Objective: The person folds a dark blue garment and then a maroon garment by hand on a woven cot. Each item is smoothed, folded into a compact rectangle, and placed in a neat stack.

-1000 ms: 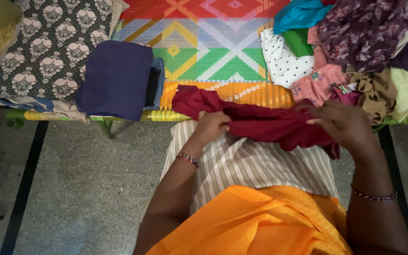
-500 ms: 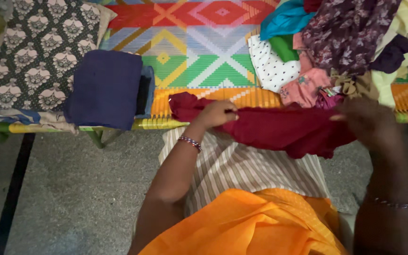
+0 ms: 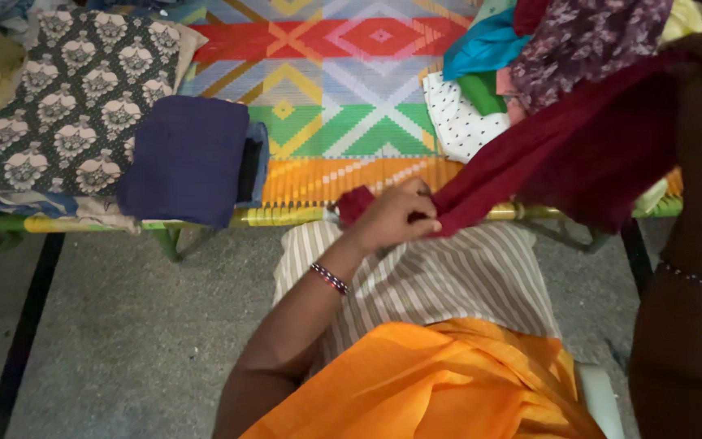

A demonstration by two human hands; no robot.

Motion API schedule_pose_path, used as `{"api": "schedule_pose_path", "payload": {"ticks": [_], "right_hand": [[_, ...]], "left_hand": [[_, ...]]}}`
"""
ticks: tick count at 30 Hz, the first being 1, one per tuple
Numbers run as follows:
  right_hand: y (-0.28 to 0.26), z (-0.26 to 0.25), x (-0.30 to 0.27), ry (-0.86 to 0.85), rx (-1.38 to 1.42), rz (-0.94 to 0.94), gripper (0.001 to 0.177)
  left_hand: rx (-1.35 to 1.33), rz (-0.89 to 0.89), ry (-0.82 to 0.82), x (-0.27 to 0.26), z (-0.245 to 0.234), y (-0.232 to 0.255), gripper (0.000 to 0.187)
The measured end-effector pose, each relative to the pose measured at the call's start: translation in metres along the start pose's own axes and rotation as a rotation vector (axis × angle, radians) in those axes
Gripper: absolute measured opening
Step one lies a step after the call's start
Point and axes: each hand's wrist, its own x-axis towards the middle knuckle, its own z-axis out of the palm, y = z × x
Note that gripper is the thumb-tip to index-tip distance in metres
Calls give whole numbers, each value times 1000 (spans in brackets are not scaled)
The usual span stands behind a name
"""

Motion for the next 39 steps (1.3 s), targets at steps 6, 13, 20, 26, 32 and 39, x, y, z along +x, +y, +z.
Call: {"api": "schedule_pose_path", "payload": {"ticks": [6,13,20,26,32,39], "right_hand": [[-34,-16,21,28,-271,-384,22],[-41,-28,25,35,-422,-378,19],[-3,-32,30,89,-279,-378,15],[33,-33,37,49,-249,-412,9],[21,-6,32,-229,-388,209,14],[38,31,5,-424,-345,13,16]], "left_hand": [[134,-72,-76,-17,57,-4,46],[521,-230,-220,-20,75,-25,46],[587,-403,-96,-27,22,-49,38],[461,-472,-31,-24,-43,-47,32],[685,-441,251,-32,-104,-35,32],[946,-468,326,-55,-124,-31,25]]}}
